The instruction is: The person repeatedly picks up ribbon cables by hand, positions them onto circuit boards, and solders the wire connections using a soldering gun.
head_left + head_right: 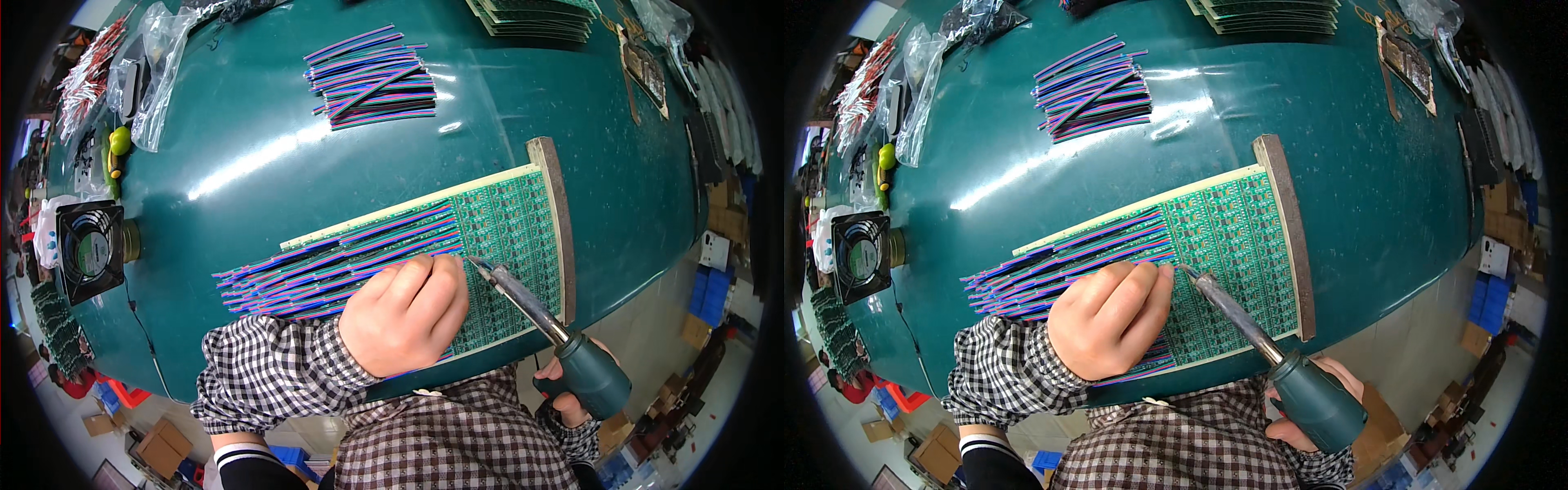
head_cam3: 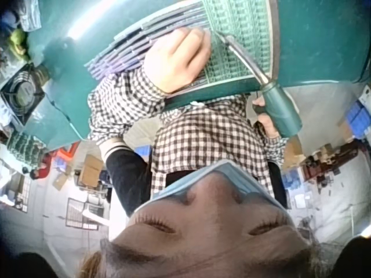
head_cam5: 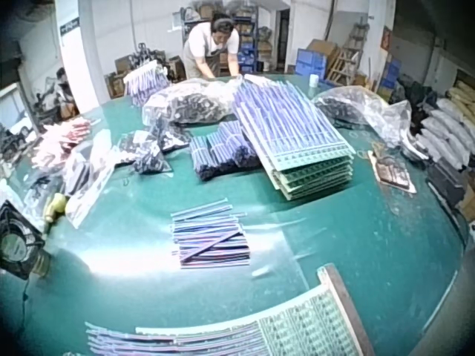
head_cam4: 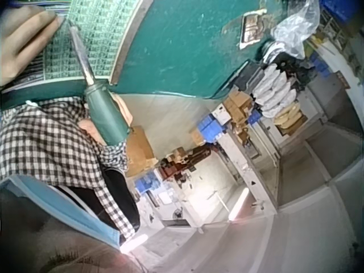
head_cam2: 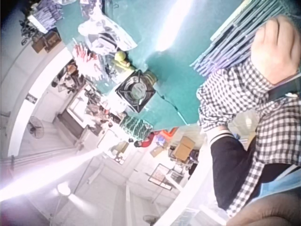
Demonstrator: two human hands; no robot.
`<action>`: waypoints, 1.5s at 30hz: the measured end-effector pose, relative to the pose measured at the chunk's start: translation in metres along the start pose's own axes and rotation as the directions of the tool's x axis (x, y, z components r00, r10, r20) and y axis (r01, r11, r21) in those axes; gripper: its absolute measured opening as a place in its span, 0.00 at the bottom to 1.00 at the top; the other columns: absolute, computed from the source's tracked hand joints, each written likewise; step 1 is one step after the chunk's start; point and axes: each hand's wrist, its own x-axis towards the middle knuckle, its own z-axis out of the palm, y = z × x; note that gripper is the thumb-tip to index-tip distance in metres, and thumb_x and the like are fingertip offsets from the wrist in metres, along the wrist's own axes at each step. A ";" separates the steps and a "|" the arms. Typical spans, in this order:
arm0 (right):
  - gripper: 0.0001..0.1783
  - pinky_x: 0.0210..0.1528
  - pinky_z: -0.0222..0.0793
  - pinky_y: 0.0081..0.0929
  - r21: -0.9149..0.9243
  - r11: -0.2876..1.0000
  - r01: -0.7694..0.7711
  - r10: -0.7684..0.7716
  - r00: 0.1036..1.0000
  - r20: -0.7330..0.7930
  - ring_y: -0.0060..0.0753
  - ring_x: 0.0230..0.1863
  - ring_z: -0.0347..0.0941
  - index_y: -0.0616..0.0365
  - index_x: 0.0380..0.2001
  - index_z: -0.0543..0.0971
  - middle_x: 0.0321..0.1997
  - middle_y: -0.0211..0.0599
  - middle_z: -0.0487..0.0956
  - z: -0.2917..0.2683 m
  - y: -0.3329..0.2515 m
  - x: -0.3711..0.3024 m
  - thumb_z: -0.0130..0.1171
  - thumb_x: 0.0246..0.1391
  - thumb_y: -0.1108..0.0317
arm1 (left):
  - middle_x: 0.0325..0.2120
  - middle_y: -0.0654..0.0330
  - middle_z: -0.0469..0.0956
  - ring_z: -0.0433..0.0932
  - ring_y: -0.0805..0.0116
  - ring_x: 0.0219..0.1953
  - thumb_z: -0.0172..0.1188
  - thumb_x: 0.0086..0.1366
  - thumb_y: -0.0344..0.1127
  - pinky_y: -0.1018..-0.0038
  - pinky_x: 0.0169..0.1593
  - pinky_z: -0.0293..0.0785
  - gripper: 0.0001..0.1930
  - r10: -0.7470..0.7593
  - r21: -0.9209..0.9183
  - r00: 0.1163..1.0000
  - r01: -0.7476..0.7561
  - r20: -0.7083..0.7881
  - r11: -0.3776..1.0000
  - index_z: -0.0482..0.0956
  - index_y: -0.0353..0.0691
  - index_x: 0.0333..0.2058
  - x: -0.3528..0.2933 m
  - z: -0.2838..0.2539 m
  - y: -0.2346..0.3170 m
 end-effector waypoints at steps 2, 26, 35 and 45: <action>0.31 0.28 0.71 0.29 -0.010 1.000 0.009 -0.009 1.000 -0.018 0.31 0.25 0.77 0.53 0.30 0.88 0.27 0.26 0.85 0.000 0.001 0.000 0.76 0.44 0.33 | 0.38 0.56 0.79 0.81 0.65 0.36 0.66 0.47 0.28 0.75 0.33 0.77 0.18 -0.005 0.000 1.000 0.005 -0.004 1.000 0.86 0.31 0.40 0.000 0.001 0.000; 0.32 0.29 0.71 0.29 -0.016 1.000 -0.005 0.004 0.999 -0.035 0.32 0.25 0.76 0.53 0.31 0.88 0.26 0.27 0.84 0.002 0.002 -0.003 0.76 0.43 0.32 | 0.37 0.56 0.79 0.82 0.66 0.36 0.68 0.50 0.27 0.76 0.34 0.78 0.15 -0.028 0.042 1.000 0.027 0.009 0.999 0.86 0.31 0.39 -0.001 0.003 0.004; 0.36 0.31 0.73 0.30 -0.041 0.998 -0.043 0.041 0.999 -0.033 0.32 0.27 0.77 0.52 0.32 0.89 0.26 0.26 0.83 -0.003 0.004 -0.008 0.73 0.40 0.27 | 0.37 0.56 0.79 0.82 0.66 0.36 0.67 0.49 0.27 0.76 0.34 0.78 0.16 -0.022 0.058 1.000 0.022 0.000 0.998 0.86 0.31 0.39 -0.002 0.004 0.005; 0.35 0.35 0.76 0.30 -0.018 0.999 -0.041 0.041 0.999 0.012 0.33 0.30 0.80 0.53 0.31 0.88 0.31 0.28 0.86 -0.004 -0.002 -0.005 0.74 0.42 0.29 | 0.37 0.56 0.80 0.82 0.65 0.36 0.67 0.48 0.28 0.76 0.34 0.77 0.17 -0.007 0.076 1.000 0.008 -0.009 0.997 0.87 0.31 0.40 -0.002 0.004 0.005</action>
